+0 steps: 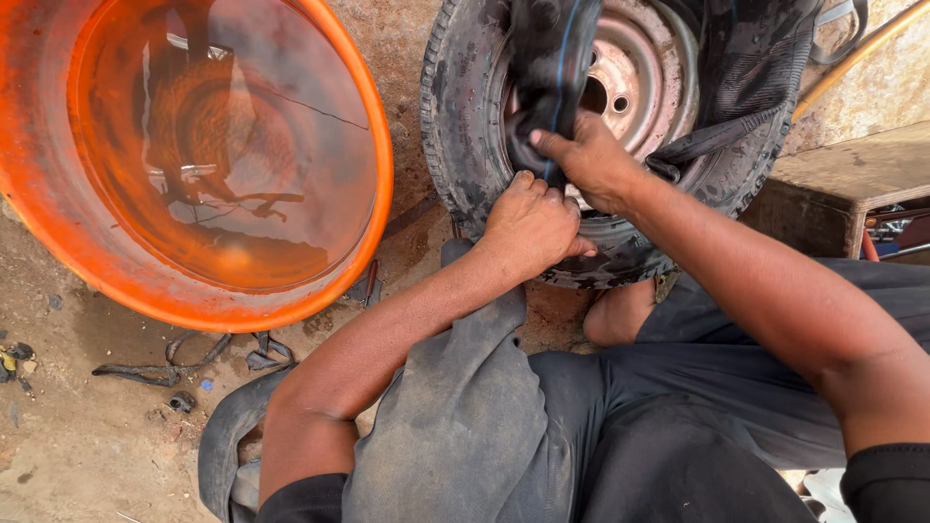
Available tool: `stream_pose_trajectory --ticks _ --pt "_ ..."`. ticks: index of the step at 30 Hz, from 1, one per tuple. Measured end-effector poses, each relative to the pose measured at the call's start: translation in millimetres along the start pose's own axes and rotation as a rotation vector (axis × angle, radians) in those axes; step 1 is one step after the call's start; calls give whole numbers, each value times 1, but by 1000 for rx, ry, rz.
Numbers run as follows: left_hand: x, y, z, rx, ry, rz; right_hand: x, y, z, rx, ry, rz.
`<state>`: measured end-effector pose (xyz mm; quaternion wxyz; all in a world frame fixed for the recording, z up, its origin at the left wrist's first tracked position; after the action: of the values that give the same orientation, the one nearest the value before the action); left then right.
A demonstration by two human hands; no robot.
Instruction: The person removes a tire from a rim, then places a new inner tube into the tire. They use a tire lever to pry the tire bead over the rim edge and seat the tire onto the rim.
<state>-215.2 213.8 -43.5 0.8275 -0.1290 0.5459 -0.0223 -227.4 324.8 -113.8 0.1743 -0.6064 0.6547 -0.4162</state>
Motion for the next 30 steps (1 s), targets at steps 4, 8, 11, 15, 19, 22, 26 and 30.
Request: stream_pose_trajectory --ticks 4,8,11,15,19,22,26,30 --pt "2 2 1 -16 0 -18 23 26 19 263 21 -247" --pt "-3 3 -4 -17 -2 56 5 29 21 282 14 -275" --pt "-9 4 -5 12 -66 186 -37 9 21 413 -144 -290" --pt "-19 10 -3 53 -108 306 -48 1 20 470 -201 -574" --pt "-21 21 2 62 -74 180 -28 9 30 367 -123 -646" --pt "-24 21 3 92 -40 217 -32 11 30 390 -316 -553" --pt "-17 25 -2 74 -73 144 -54 13 19 416 -718 -501" --pt "-21 19 -3 56 -215 150 -61 12 26 358 -634 -693"
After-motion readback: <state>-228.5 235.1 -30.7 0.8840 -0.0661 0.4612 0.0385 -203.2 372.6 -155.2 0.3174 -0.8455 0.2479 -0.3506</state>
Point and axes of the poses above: each hand's wrist, its own y-axis towards the middle knuckle, its own x-axis out of the palm, z = x × y, the point moved 4 cm from there along y, towards the middle knuckle, and after that the axes turned 12 degrees about x, right-handed, at the moved point
